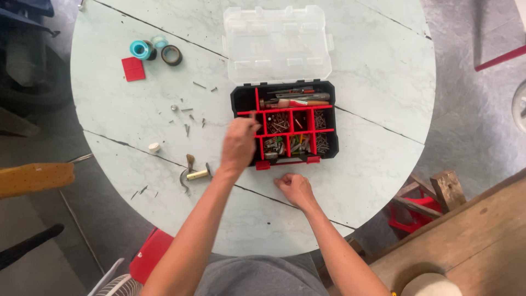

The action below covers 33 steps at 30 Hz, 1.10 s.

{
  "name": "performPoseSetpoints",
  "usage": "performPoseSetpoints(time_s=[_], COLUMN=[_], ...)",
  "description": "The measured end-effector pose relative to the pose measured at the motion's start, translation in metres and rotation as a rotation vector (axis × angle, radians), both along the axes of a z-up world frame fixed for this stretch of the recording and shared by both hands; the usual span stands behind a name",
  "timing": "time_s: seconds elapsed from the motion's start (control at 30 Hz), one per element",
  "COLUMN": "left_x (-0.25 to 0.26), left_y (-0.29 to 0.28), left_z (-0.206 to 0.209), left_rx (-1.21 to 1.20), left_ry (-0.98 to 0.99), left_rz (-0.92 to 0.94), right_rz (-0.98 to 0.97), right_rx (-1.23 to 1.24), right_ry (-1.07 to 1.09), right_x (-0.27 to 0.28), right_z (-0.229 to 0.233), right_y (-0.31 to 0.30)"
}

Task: The person sorts small hardware items on a table, then places them into a compartmentalized toolbox along with rolls of tape. The person closes the toolbox, carries it to a kitchen area, and stores it under a counter.

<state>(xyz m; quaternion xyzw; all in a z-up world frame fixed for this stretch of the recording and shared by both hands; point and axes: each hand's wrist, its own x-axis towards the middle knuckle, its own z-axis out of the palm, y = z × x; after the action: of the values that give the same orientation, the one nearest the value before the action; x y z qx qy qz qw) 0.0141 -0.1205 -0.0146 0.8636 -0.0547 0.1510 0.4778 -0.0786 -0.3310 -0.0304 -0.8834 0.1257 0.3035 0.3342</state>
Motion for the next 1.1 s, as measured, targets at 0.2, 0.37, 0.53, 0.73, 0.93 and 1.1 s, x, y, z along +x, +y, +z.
performPoseSetpoints(time_s=[0.2, 0.37, 0.53, 0.73, 0.93, 1.1], left_x=[0.031, 0.009, -0.021, -0.035, -0.013, 0.006], left_y=[-0.056, -0.051, 0.030, 0.181, 0.211, 0.205], left_z=[0.001, 0.008, 0.006, -0.025, -0.045, -0.065], left_rx=[0.249, 0.023, -0.218, 0.029, 0.161, 0.121], left_ry=[0.126, 0.001, 0.211, 0.236, 0.323, 0.348], left_rz=[-0.159, -0.037, 0.344, 0.509, 0.348, 0.390], right_rz=[-0.002, 0.031, 0.047, 0.119, 0.273, 0.150], right_rx=[-0.016, -0.026, -0.041, 0.123, 0.318, 0.236], right_ry=[0.061, 0.037, 0.025, 0.062, -0.196, -0.341], right_x=[0.004, 0.002, 0.002, -0.002, 0.045, 0.127], right_z=[0.001, -0.007, -0.012, 0.027, 0.054, 0.024], right_y=[0.003, 0.003, -0.004, 0.040, 0.142, 0.209])
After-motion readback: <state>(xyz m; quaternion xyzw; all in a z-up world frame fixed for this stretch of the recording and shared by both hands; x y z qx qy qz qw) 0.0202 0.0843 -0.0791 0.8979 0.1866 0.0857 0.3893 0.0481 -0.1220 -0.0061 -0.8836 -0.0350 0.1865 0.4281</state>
